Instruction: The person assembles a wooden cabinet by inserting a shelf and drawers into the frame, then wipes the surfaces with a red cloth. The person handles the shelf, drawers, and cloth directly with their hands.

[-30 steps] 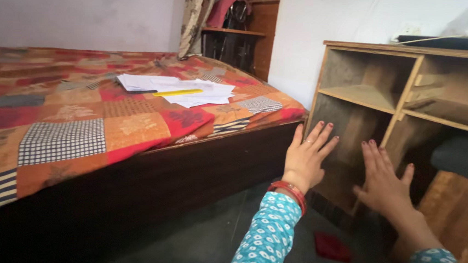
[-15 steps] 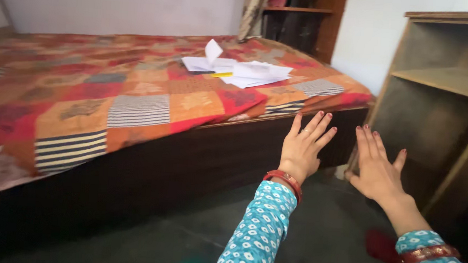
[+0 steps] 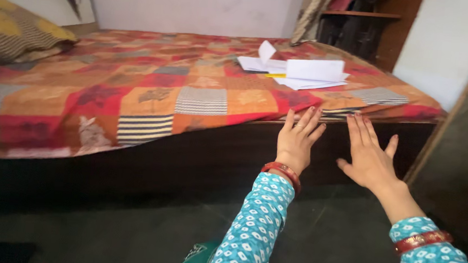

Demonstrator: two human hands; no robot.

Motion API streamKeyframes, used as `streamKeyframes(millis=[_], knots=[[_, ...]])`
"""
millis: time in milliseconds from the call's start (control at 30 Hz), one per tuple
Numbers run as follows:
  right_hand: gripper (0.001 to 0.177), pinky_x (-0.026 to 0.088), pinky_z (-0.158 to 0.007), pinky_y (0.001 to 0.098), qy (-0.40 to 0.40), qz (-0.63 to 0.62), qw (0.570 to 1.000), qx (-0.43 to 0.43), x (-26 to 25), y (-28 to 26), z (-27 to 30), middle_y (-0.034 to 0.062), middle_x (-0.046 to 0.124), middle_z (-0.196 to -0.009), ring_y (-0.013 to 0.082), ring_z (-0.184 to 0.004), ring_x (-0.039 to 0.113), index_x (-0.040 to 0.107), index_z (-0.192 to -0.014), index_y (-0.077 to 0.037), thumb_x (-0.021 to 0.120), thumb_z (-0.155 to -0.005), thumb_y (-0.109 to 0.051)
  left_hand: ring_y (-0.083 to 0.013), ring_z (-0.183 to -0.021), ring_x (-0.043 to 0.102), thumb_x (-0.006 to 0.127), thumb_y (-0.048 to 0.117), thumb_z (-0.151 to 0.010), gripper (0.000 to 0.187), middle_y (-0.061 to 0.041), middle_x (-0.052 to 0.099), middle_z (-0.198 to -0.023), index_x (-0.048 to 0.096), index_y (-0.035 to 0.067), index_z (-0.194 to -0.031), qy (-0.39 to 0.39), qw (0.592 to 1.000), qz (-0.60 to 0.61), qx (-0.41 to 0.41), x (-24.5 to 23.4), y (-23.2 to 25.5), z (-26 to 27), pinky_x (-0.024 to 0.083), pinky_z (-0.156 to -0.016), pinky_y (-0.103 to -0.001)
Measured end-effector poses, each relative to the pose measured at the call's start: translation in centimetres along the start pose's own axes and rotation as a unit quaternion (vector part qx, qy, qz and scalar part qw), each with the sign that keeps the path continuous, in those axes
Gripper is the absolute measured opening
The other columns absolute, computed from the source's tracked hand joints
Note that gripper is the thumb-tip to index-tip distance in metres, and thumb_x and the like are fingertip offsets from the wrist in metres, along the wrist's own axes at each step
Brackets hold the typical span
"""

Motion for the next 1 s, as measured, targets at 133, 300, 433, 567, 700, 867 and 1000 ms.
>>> streamKeyframes(millis=[133, 300, 433, 567, 700, 867, 1000], knots=[[0.119, 0.012, -0.114, 0.0786, -0.005, -0.017, 0.999, -0.03, 0.6, -4.5, -2.3, 0.0013, 0.009, -0.172, 0.0219, -0.158, 0.011, 0.004, -0.163, -0.019, 0.08, -0.073, -0.037, -0.0199, -0.16, 0.002, 0.057, 0.035, -0.093, 0.073, 0.0, 0.009, -0.172, 0.029, 0.03, -0.161, -0.005, 0.999, -0.017, -0.038, 0.6, -4.4, 1.8, 0.004, -0.125, -0.058], [0.117, 0.013, -0.114, 0.0782, -0.01, -0.04, 0.996, -0.082, 1.3, -9.7, -3.6, 0.0013, 0.01, -0.171, 0.0224, -0.157, 0.012, 0.005, -0.162, -0.019, 0.08, -0.074, -0.038, -0.0195, -0.158, 0.002, 0.056, 0.034, -0.093, 0.074, -0.001, 0.008, -0.172, 0.029, 0.029, -0.161, -0.044, 0.994, -0.048, -0.084, 1.0, -9.8, 4.6, 0.003, -0.124, -0.059], [0.117, 0.013, -0.114, 0.0775, -0.002, -0.064, 0.991, -0.113, 1.3, -13.3, -4.4, 0.0025, 0.011, -0.171, 0.0234, -0.157, 0.013, 0.007, -0.163, -0.017, 0.08, -0.074, -0.037, -0.0203, -0.158, 0.005, 0.054, 0.033, -0.094, 0.067, -0.001, 0.01, -0.172, 0.033, 0.03, -0.158, -0.042, 0.988, -0.074, -0.126, 0.6, -13.0, 7.5, 0.005, -0.124, -0.059], [0.117, 0.013, -0.116, 0.0757, -0.002, -0.067, 0.985, -0.157, 1.4, -16.9, -4.1, 0.0024, 0.011, -0.171, 0.0225, -0.157, 0.013, 0.007, -0.162, -0.018, 0.08, -0.074, -0.038, -0.0194, -0.158, 0.009, 0.056, 0.033, -0.093, 0.065, -0.001, 0.015, -0.172, 0.039, 0.029, -0.155, -0.047, 0.983, -0.081, -0.157, 0.0, -15.7, 9.6, 0.007, -0.124, -0.06], [0.117, 0.013, -0.115, 0.0757, -0.029, -0.059, 0.98, -0.186, 1.2, -20.4, -4.4, 0.0013, 0.009, -0.171, 0.0206, -0.156, 0.012, 0.005, -0.161, -0.018, 0.081, -0.075, -0.038, -0.0187, -0.158, 0.011, 0.058, 0.031, -0.091, 0.065, -0.001, 0.019, -0.171, 0.043, 0.03, -0.153, 0.004, 0.976, -0.086, -0.198, -1.2, -18.3, 11.1, 0.008, -0.125, -0.06], [0.114, 0.016, -0.114, 0.0764, -0.009, -0.084, 0.97, -0.229, 0.4, -28.0, -4.5, 0.0017, 0.01, -0.172, 0.0208, -0.157, 0.013, 0.006, -0.162, -0.019, 0.08, -0.076, -0.037, -0.0167, -0.157, 0.012, 0.061, 0.03, -0.087, 0.068, 0.0, 0.021, -0.17, 0.044, 0.03, -0.153, 0.01, 0.972, -0.046, -0.232, -0.7, -21.9, 15.8, 0.008, -0.126, -0.058], [0.112, 0.016, -0.114, 0.0765, -0.024, -0.089, 0.955, -0.283, 1.0, -35.4, -3.3, 0.0013, 0.01, -0.171, 0.0211, -0.157, 0.012, 0.005, -0.162, -0.019, 0.079, -0.078, -0.037, -0.0188, -0.158, 0.011, 0.064, 0.033, -0.086, 0.071, -0.001, 0.02, -0.171, 0.043, 0.028, -0.154, -0.025, 0.956, -0.089, -0.279, 0.3, -25.5, 21.9, 0.006, -0.124, -0.06]])
Point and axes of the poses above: each hand's wrist, its own z-axis away from the middle knuckle, its own x-axis out of the palm, y = z × x, the point moved 7 cm from there along -z, towards the middle knuckle
